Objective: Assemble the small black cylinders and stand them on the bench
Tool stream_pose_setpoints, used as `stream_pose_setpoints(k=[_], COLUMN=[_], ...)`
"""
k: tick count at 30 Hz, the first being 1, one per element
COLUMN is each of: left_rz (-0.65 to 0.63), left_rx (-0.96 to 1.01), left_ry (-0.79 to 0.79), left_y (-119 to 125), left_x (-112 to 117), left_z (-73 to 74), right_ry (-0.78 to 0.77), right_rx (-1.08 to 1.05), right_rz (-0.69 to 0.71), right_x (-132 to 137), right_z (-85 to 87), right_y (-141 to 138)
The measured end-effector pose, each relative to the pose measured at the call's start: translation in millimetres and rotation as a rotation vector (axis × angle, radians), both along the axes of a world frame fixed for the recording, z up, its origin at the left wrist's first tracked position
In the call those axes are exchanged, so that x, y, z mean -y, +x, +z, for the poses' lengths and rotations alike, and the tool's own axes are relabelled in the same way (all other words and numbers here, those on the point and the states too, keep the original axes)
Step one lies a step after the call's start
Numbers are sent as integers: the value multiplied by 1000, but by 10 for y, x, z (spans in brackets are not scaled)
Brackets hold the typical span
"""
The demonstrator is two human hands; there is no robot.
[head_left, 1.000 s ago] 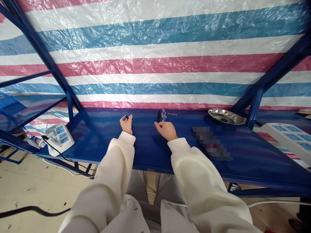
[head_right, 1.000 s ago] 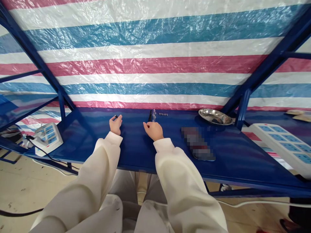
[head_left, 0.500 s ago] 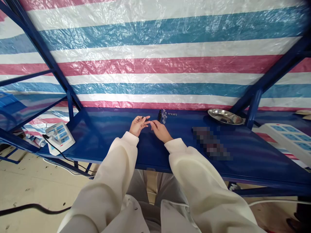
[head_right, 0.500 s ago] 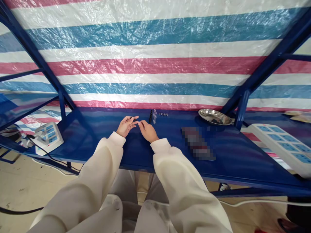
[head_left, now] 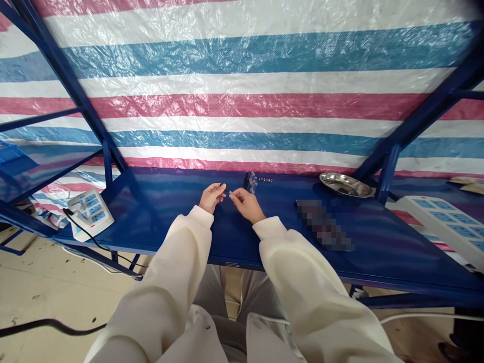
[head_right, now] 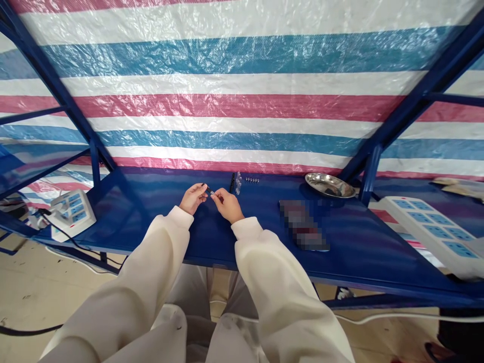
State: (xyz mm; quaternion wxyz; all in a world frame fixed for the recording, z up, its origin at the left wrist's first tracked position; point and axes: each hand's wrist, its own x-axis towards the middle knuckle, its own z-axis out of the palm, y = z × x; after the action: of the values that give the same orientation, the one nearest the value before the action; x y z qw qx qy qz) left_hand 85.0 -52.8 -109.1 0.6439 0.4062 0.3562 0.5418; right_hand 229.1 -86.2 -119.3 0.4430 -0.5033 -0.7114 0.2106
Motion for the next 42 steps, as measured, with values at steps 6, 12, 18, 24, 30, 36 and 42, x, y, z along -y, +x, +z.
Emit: stream_pose_setpoints(k=[6,12,18,24,30,36,42], left_rz=[15,120,243,139,152,116,151], left_rx=[-55,-99,-240,-619,-929,-978,-1045], left_ry=[-6,64,66,319,409,421,347], left_y=[20,27,22,112,106,233,521], left_x=[35,2,-5,45,4,-62,-63], left_z=[41,14,13,-94,-173,-144,-123], right_ry=[0,38,-190,-324,-333,-322,-345], right_rx=[76,196,391,452,428,385,349], right_rz=[-67,-106,-161,-309,-373,-423,-431], right_x=[16,9,28,38,2,-53,-84], right_z=[30,61,136,184,127,56,15], right_y=[3,44,184,345,365,399,446])
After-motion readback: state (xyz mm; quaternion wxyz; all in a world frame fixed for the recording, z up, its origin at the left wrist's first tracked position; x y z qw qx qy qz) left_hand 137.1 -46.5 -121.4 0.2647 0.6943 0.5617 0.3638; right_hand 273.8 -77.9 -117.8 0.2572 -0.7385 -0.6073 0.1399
